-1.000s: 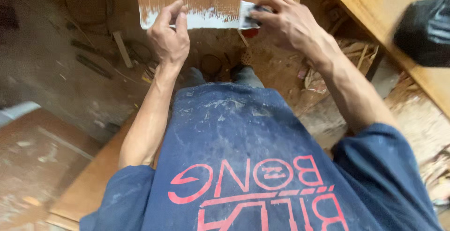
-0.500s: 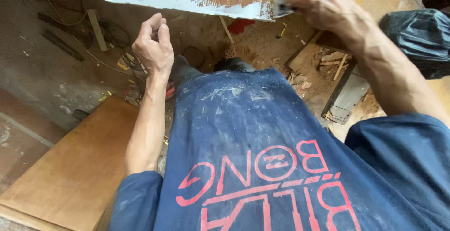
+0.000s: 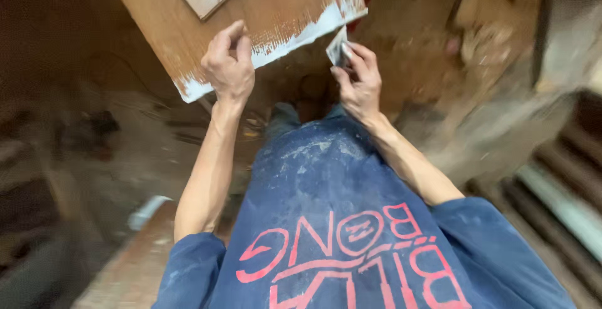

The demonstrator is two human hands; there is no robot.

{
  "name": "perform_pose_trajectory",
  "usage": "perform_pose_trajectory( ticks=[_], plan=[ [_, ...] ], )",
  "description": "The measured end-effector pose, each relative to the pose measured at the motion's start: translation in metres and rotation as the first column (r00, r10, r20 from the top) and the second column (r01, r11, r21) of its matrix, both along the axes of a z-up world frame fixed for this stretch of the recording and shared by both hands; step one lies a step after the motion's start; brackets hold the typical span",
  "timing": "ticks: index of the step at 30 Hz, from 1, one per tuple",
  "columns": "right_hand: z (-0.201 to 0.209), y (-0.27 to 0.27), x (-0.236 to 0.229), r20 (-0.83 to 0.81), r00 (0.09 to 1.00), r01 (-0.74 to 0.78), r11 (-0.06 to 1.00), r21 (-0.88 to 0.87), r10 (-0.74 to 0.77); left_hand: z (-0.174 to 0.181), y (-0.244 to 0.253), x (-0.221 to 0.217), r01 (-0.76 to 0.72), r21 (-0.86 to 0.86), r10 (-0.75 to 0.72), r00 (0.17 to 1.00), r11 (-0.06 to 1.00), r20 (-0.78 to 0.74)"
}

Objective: The person mixes a white paste on a small board using a putty knife, then applies the paste to the edges and surface of a wooden board. The person spreads the paste evenly along the edges and face of the board.

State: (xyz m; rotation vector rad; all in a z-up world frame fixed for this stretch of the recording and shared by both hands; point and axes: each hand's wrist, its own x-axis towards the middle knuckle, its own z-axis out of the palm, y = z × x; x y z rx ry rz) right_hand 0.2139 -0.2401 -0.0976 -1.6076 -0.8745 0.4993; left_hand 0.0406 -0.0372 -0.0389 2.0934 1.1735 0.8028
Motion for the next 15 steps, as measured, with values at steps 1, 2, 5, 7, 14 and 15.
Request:
perform_pose_trajectory(
  ticks=[1, 2, 5, 7, 14, 15],
  plan=[
    [-0.006, 0.009, -0.024, -0.103, 0.99, 0.1, 0.994, 0.046, -0.095, -0.001, 0.009, -0.001, 0.09, 0.027, -0.088, 0.995, 0.996, -0.045],
    [-0.013, 0.02, -0.043, -0.123, 0.975, 0.193, 0.98, 0.049, -0.186, -0.002, 0.02, -0.002, 0.172, 0.056, -0.167, 0.982, 0.984, -0.084],
    [-0.037, 0.054, -0.081, -0.218, 0.889, 0.425, 0.903, 0.063, -0.403, -0.002, 0.043, -0.004, 0.342, 0.069, -0.332, 0.936, 0.937, -0.118],
    [-0.056, 0.07, -0.105, -0.338, 0.813, 0.521, 0.851, 0.059, -0.475, -0.003, 0.049, -0.011, 0.399, 0.047, -0.392, 0.912, 0.916, -0.119],
    [-0.082, 0.065, -0.161, 0.047, 0.884, 0.468, 0.883, -0.049, -0.466, -0.006, 0.057, -0.037, 0.424, -0.047, -0.426, 0.897, 0.905, -0.118],
    [-0.085, 0.064, -0.158, 0.039, 0.88, 0.474, 0.879, -0.041, -0.473, -0.008, 0.06, -0.039, 0.418, -0.055, -0.422, 0.898, 0.907, -0.125]
  ],
)
